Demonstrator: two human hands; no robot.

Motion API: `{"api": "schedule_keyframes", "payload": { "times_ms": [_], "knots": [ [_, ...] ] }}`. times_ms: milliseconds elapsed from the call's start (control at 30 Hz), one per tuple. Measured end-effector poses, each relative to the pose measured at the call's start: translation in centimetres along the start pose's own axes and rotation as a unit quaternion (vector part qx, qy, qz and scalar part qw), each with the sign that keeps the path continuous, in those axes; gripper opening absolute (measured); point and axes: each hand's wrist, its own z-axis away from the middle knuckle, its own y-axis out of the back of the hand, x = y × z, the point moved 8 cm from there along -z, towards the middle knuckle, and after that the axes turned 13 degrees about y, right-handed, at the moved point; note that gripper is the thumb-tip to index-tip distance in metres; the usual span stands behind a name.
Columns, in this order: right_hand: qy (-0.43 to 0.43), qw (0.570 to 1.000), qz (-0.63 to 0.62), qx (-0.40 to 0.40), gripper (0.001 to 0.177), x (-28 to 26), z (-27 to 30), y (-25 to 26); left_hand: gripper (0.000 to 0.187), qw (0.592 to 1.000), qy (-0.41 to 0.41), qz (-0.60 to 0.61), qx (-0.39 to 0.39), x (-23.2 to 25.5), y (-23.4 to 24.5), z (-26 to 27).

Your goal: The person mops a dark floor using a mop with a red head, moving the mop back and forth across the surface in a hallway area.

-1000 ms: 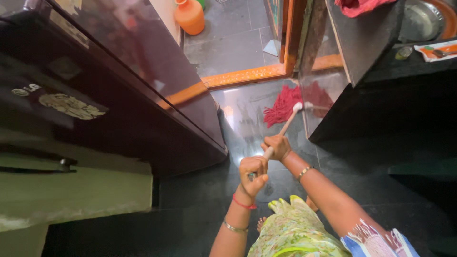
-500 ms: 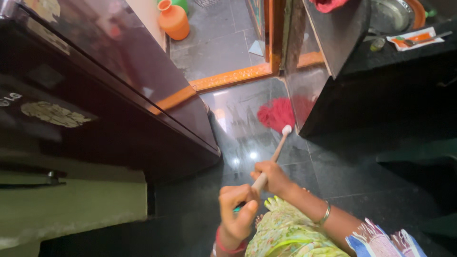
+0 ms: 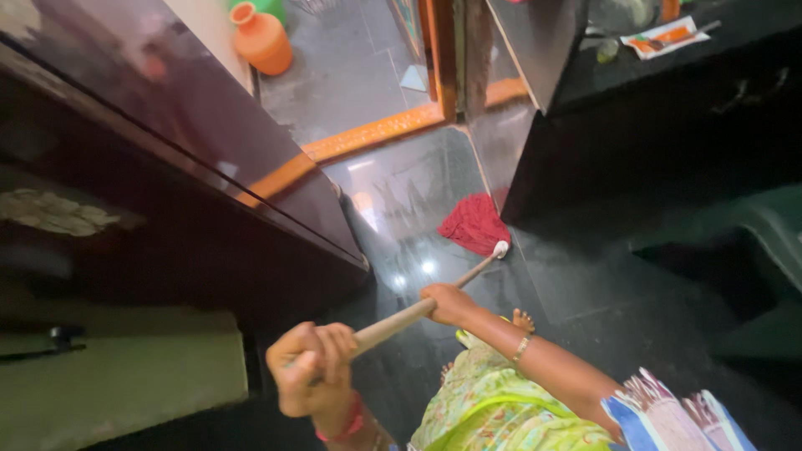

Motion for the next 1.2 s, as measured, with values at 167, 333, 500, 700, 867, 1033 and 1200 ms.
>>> {"api": "schedule_keyframes", "payload": {
  "times_ms": [167, 333, 500, 700, 867, 1033, 1200],
  "knots": [
    [0.010, 0.999, 0.042, -0.013, 0.014, 1.6, -0.4, 0.5, 0.022, 0.999, 0.018, 0.034, 0.038, -3.4, 5.2, -0.6],
    [-0.030, 0.984, 0.169, -0.056, 0.011, 9.0, 0.8, 3.4, 0.020, 0.990, 0.018, 0.050, 0.133, -11.1, 5.3, -0.7],
    [-0.113, 0.969, 0.211, 0.063, 0.015, 16.3, 6.9, 10.9, 0.044, 0.998, 0.055, 0.040, -0.008, -21.0, -1.1, -1.1],
    [-0.119, 0.943, 0.231, 0.208, 0.021, 18.0, 16.6, 18.4, 0.053, 0.964, 0.110, -0.029, -0.242, -27.6, -10.1, 0.8],
    [-0.150, 0.936, 0.261, 0.182, 0.030, 17.4, 16.6, 16.6, 0.040, 0.920, 0.128, -0.109, -0.355, -23.4, -13.0, 1.1],
    [-0.048, 0.946, 0.248, 0.201, 0.033, 10.3, 10.6, 9.9, 0.051, 0.909, 0.104, -0.134, -0.381, -9.9, -11.3, 1.7],
    [0.029, 0.976, 0.117, 0.179, 0.031, 0.4, 5.3, 2.2, 0.053, 0.924, -0.004, -0.183, -0.335, 1.8, -9.6, 5.1]
  ]
}}
